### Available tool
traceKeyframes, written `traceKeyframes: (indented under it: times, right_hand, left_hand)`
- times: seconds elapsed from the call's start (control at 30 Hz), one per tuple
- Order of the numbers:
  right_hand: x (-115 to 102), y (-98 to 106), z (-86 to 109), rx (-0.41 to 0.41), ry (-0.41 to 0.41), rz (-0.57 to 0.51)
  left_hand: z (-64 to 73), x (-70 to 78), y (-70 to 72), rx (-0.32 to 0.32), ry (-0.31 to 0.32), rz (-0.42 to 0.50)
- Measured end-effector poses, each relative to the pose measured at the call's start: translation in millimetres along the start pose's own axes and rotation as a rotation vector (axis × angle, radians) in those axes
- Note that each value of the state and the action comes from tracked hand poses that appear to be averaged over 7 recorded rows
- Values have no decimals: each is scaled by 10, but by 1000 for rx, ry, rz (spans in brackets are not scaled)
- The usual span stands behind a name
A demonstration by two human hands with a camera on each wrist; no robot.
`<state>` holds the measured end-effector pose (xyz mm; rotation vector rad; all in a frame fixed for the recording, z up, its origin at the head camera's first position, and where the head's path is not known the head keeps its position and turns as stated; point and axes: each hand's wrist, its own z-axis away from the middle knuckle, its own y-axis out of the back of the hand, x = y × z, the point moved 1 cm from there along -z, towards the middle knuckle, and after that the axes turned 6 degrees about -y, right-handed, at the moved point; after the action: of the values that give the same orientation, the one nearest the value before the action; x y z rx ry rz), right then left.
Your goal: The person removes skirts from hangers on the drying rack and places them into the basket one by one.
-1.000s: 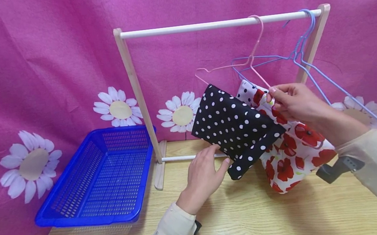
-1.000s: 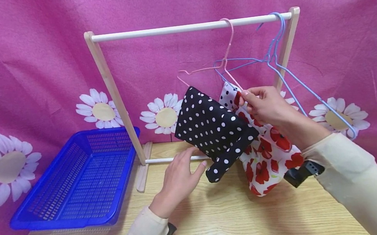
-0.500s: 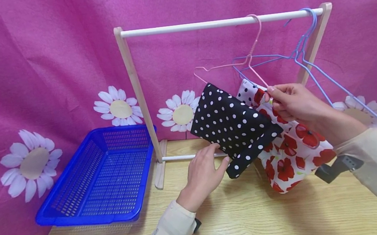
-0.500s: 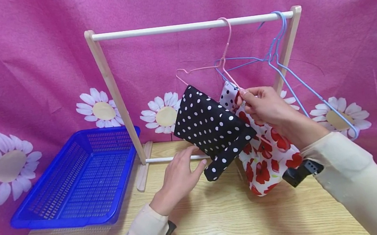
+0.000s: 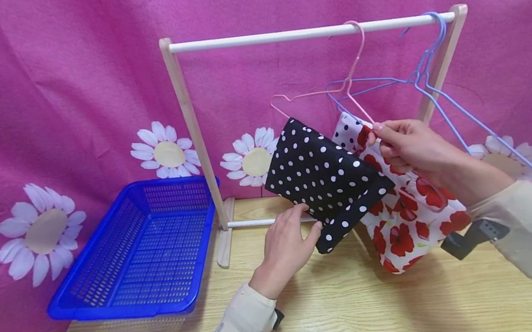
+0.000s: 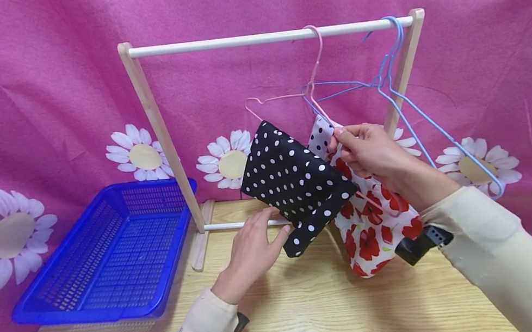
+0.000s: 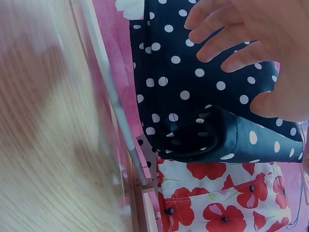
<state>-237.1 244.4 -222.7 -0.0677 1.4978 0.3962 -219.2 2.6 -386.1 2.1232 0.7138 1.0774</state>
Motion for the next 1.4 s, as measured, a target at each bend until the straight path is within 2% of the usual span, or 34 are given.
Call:
traceKeyframes:
  times: [0.17,0.47,0.83,1.13,1.4]
  right_hand:
    - [-8,-4,4,12,-12,14]
    - [-29,6,11,40,-61,96]
    - [-59,-20,-28,6,-64,84]
    - [-53,40,-37,-14,-80,98]
    - [-52,40,-75,-64,-83,45]
  left_hand:
    - [1,-7,7,-3,7,4]
    - [-26,-65,-3,-11,66,5]
    - [-61,-183,-42,-20,122,46]
    - [-87,-223,-70,-32,135,37]
    - [-123,-247,-112,-61,163,75]
